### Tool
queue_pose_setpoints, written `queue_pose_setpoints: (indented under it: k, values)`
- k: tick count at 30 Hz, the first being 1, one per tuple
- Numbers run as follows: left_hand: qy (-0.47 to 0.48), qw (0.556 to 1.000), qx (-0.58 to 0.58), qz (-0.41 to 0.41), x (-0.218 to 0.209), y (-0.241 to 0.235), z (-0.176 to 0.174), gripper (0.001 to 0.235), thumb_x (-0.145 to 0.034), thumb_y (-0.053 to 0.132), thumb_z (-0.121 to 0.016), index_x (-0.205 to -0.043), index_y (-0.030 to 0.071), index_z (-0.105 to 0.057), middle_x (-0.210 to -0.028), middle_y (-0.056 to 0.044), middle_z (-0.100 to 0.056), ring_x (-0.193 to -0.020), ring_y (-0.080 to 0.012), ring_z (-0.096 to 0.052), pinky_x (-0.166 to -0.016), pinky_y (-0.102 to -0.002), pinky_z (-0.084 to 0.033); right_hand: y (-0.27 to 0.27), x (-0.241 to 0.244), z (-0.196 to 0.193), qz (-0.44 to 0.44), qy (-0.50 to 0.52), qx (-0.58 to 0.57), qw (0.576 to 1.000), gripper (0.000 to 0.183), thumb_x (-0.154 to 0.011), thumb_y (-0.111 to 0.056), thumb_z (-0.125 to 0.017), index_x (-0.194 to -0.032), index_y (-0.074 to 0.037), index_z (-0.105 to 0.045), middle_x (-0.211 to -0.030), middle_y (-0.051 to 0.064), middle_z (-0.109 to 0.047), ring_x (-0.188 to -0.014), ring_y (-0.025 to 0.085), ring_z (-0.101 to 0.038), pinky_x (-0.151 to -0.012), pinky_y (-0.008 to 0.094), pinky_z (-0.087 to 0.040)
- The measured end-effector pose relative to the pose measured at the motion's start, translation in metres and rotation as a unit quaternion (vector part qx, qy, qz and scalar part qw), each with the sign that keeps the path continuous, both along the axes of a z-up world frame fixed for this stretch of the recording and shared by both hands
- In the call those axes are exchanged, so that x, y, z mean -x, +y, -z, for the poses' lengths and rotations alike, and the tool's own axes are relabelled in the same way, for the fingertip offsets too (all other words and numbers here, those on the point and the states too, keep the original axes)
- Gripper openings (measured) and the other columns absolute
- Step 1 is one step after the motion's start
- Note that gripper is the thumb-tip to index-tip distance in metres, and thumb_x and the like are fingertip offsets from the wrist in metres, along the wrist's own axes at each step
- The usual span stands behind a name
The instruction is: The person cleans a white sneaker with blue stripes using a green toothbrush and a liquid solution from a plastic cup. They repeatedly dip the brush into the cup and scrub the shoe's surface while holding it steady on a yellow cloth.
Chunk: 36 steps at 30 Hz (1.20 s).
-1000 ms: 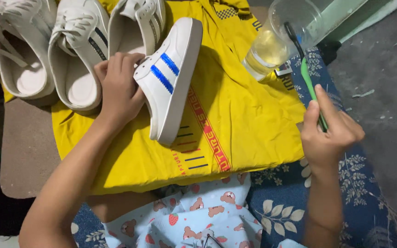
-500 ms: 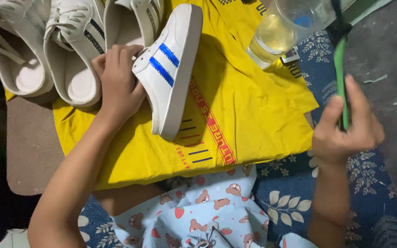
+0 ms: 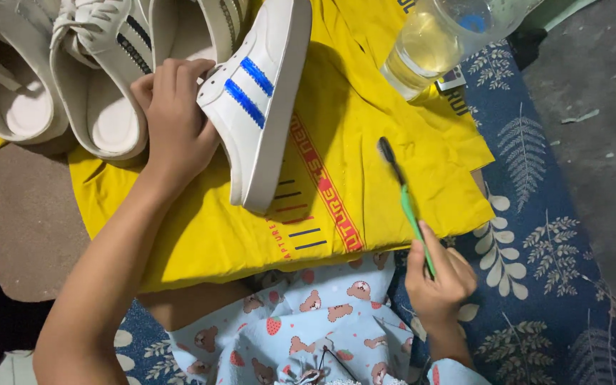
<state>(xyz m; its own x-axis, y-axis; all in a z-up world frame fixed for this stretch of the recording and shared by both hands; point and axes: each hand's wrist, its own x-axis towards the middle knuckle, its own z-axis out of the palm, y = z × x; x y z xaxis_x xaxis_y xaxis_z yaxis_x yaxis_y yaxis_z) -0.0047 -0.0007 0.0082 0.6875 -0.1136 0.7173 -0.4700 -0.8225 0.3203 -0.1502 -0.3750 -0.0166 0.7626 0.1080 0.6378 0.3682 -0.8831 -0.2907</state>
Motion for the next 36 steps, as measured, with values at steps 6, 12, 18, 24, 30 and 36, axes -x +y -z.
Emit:
queue_pose_setpoints:
  k: [6, 12, 18, 24, 30, 36]
  values:
    - [-0.003, 1.000, -0.002, -0.004, -0.002, 0.001, 0.003, 0.037, -0.098, 0.009, -0.070, -0.131, -0.005, -0.061, -0.116, -0.016, -0.058, -0.100, -0.0282, -0.048, -0.098, -0.040, -0.026, 0.000, -0.003, -0.007, -0.009, -0.001, 0.037, 0.999, 0.029, -0.086, 0.014, -0.076, -0.115, 0.016, -0.076, -0.066, 0.013, -0.066, -0.047, 0.018, -0.043, -0.050, 0.034, -0.037]
    - [-0.006, 1.000, -0.014, -0.010, -0.002, 0.002, 0.005, 0.038, -0.100, 0.012, -0.075, -0.131, -0.005, -0.060, -0.116, -0.016, -0.057, -0.101, -0.0282, -0.049, -0.099, -0.039, -0.026, 0.005, -0.001, -0.011, -0.024, -0.012, 0.095, 0.995, 0.030, -0.084, 0.013, -0.079, -0.114, 0.015, -0.078, -0.057, 0.007, -0.059, -0.043, 0.016, -0.034, -0.048, 0.031, -0.033]
    - [-0.008, 1.000, 0.001, 0.000, -0.002, 0.001, 0.003, 0.036, -0.099, 0.012, -0.073, -0.128, -0.005, -0.061, -0.116, -0.016, -0.057, -0.101, -0.0286, -0.050, -0.098, -0.040, -0.026, 0.001, 0.004, 0.007, -0.072, -0.021, 0.048, 0.996, 0.028, -0.087, 0.011, -0.076, -0.115, 0.015, -0.074, -0.053, 0.004, -0.058, -0.041, 0.012, -0.033, -0.045, 0.028, -0.029]
    - [-0.005, 1.000, -0.005, 0.001, -0.001, 0.001, 0.001, 0.038, -0.099, 0.011, -0.074, -0.130, -0.006, -0.060, -0.117, -0.016, -0.057, -0.101, -0.0286, -0.049, -0.098, -0.040, -0.027, 0.017, 0.001, -0.001, -0.085, 0.001, 0.061, 0.994, 0.032, -0.079, 0.015, -0.078, -0.110, 0.016, -0.075, -0.057, 0.007, -0.060, -0.042, 0.014, -0.039, -0.047, 0.029, -0.033]
    - [-0.009, 1.000, -0.010, -0.006, -0.002, 0.001, 0.004, 0.038, -0.100, 0.013, -0.075, -0.131, -0.005, -0.060, -0.117, -0.016, -0.058, -0.101, -0.0283, -0.050, -0.099, -0.040, -0.027, 0.015, 0.003, -0.005, -0.074, 0.006, 0.073, 0.995, 0.030, -0.082, 0.013, -0.077, -0.111, 0.015, -0.076, -0.056, 0.007, -0.058, -0.042, 0.016, -0.035, -0.048, 0.031, -0.031]
    - [-0.012, 1.000, -0.010, -0.005, -0.001, 0.001, 0.002, 0.039, -0.099, 0.013, -0.076, -0.130, -0.005, -0.060, -0.116, -0.015, -0.058, -0.100, -0.0277, -0.048, -0.098, -0.039, -0.026, 0.016, 0.002, -0.008, -0.067, 0.002, 0.075, 0.995, 0.028, -0.083, 0.012, -0.077, -0.111, 0.015, -0.077, -0.056, 0.007, -0.057, -0.043, 0.016, -0.035, -0.048, 0.031, -0.032]
